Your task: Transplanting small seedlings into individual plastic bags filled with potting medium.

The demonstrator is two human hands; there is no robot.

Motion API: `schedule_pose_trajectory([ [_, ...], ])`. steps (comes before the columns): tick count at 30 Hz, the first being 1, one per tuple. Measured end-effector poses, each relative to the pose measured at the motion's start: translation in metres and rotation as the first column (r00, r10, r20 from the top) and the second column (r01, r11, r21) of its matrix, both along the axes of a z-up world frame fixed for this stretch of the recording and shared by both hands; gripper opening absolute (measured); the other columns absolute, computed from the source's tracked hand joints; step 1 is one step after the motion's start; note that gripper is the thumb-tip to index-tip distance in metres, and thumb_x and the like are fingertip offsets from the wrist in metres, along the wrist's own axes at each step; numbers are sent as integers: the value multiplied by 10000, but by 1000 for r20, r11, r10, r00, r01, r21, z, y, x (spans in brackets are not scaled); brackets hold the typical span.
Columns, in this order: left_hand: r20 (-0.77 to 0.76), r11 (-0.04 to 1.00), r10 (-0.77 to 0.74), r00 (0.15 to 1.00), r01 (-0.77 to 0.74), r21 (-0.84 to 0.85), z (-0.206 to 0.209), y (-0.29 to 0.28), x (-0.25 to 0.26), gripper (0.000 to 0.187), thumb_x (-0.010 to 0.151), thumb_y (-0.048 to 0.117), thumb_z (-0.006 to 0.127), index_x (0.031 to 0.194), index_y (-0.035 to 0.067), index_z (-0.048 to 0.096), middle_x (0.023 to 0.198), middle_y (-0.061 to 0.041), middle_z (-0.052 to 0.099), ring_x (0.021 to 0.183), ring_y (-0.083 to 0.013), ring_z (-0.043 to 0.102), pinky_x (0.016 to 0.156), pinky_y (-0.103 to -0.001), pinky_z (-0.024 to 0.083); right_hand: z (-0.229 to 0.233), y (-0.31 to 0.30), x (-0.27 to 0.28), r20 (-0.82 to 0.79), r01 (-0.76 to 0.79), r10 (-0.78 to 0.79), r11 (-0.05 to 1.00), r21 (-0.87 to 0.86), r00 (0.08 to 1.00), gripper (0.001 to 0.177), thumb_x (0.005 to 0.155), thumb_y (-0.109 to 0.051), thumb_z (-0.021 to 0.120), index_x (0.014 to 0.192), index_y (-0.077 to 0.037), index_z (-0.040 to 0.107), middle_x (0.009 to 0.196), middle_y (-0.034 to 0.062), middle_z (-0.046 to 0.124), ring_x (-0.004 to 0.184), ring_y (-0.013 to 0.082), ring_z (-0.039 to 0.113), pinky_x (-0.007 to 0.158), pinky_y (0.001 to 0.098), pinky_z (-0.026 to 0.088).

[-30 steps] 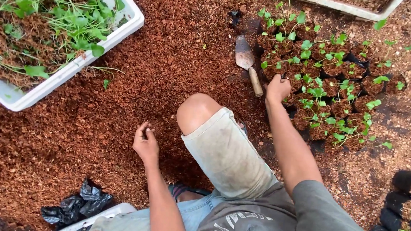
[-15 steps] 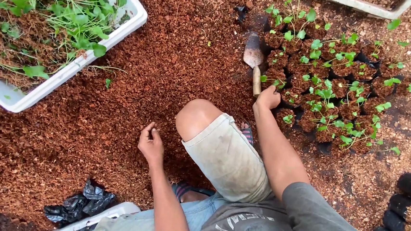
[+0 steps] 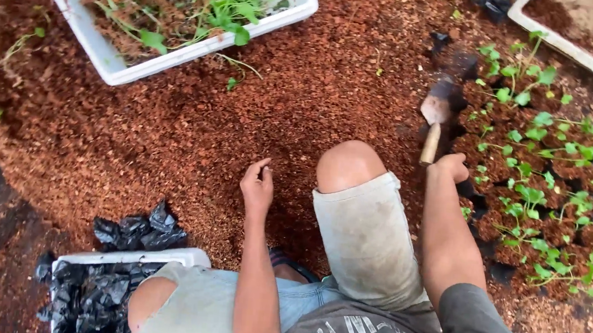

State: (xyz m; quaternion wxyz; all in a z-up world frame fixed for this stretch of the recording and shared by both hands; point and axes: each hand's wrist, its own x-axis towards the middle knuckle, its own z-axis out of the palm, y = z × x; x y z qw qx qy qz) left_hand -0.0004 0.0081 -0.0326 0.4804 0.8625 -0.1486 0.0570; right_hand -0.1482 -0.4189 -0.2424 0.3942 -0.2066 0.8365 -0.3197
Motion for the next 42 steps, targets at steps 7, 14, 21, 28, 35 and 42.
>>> schedule_pose_trajectory([
  [7,-1,999,27,1000,-27,20,8,4,-4,261,920,-72,625,1103,43,770,975,-192,751,908,-350,747,780,-448,607,11,16,1,137,1,2,1000,-19,991,574,910,-419,633,1285,16,634,1343,220,665,1344,344,594,1152,387,469],
  [14,-4,966,218,976,-215,141,1,13,0,281,987,96,635,1261,70,690,1092,-169,748,947,-318,722,829,-436,587,-15,-1,1,-152,-579,619,580,-573,771,296,1006,-293,482,860,-86,637,903,130,704,904,273,648,873,387,500],
  [21,44,759,648,760,-650,46,36,73,38,437,873,-24,639,1303,47,608,1304,-129,630,1223,-270,573,1074,-428,471,120,-8,47,-220,-597,851,130,-791,477,141,977,2,475,1099,9,544,1077,144,605,961,232,578,880,336,484],
  [28,108,264,947,303,-925,275,-28,201,53,352,768,88,786,1095,150,673,1446,-236,463,1168,-414,583,969,-539,490,208,22,74,-261,-627,930,-46,-777,257,179,1045,64,458,1189,-25,519,1052,94,552,821,153,545,720,287,479],
  [35,-165,420,904,395,-741,523,-64,233,48,434,936,146,650,1353,166,531,1079,-108,723,1016,-317,648,940,-444,411,316,54,96,-312,-662,948,-191,-725,68,130,1121,68,493,1195,-22,550,1203,120,589,954,137,613,815,241,621],
  [42,-541,558,583,607,-782,-277,47,150,58,205,1036,196,591,1154,51,675,902,-40,699,581,-55,511,515,-184,427,435,138,113,-651,-536,692,-694,-480,-314,202,1067,116,573,1246,117,669,1028,212,701,614,161,489,467,257,382],
])
